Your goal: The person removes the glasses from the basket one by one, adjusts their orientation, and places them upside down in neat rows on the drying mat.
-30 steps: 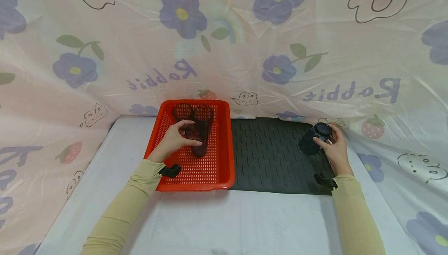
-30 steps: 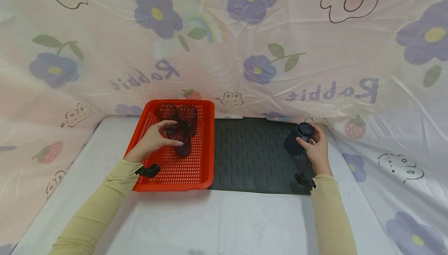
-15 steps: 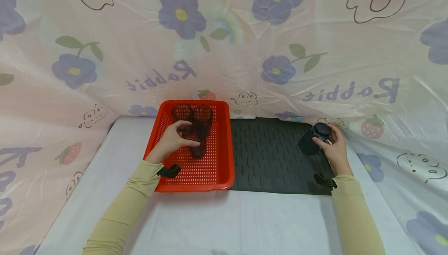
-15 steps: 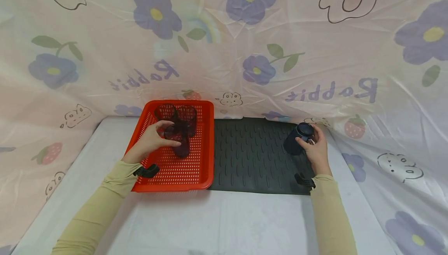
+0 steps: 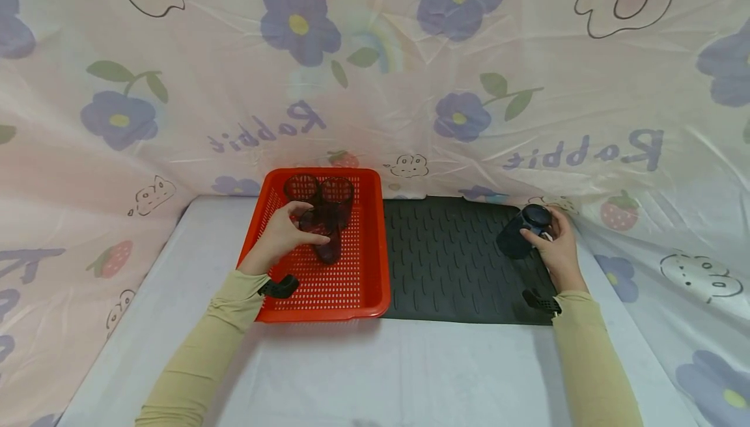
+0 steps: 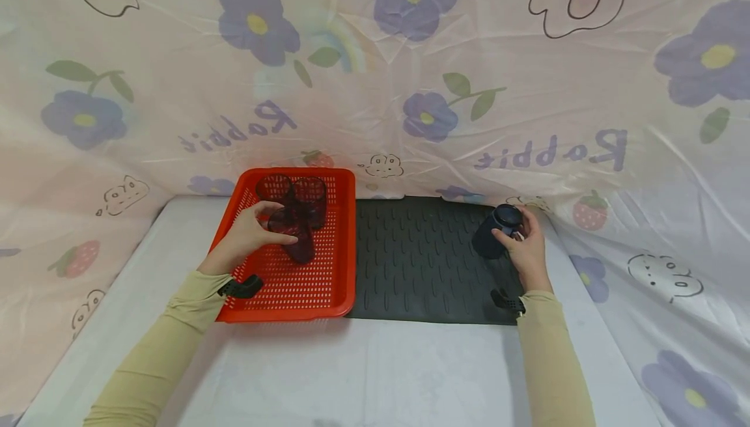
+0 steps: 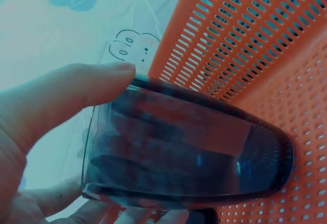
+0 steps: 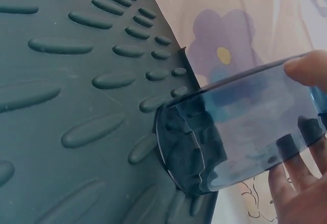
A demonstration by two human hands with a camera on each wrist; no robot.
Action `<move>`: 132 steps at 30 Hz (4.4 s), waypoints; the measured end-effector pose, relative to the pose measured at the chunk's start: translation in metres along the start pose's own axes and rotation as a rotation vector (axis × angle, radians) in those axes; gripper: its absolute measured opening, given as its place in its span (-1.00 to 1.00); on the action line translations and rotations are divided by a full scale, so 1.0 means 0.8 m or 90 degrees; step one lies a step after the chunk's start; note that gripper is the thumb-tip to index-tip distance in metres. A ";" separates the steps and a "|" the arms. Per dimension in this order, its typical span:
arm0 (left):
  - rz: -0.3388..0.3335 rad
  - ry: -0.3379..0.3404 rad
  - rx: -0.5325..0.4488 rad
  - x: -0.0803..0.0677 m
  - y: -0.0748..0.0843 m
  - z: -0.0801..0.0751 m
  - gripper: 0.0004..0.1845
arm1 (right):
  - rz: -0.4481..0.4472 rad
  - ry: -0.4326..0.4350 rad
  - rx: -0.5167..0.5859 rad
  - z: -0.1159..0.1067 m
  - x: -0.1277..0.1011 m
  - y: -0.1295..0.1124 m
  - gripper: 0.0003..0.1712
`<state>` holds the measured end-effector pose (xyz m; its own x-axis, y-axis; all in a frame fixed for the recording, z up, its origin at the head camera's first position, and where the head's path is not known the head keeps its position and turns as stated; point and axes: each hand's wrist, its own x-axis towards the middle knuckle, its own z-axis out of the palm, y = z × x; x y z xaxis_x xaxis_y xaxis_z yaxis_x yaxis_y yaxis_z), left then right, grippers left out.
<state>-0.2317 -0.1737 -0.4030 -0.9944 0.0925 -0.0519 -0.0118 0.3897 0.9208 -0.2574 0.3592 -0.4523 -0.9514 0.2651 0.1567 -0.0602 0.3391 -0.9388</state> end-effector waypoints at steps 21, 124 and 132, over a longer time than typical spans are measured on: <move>0.030 0.018 -0.055 -0.017 0.040 -0.009 -0.10 | 0.002 0.000 -0.006 0.000 0.000 0.000 -0.16; -0.003 0.051 -0.444 0.008 0.099 0.085 -0.29 | -0.075 -0.066 0.486 0.015 -0.036 -0.097 -0.52; 0.013 0.045 -0.449 0.008 0.102 0.092 -0.29 | -0.048 -0.132 0.470 0.031 -0.042 -0.096 -0.55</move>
<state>-0.2309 -0.0739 -0.3561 -0.9993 0.0241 -0.0292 -0.0351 -0.2997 0.9534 -0.2283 0.3016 -0.3931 -0.9694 0.0666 0.2365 -0.2444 -0.3595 -0.9006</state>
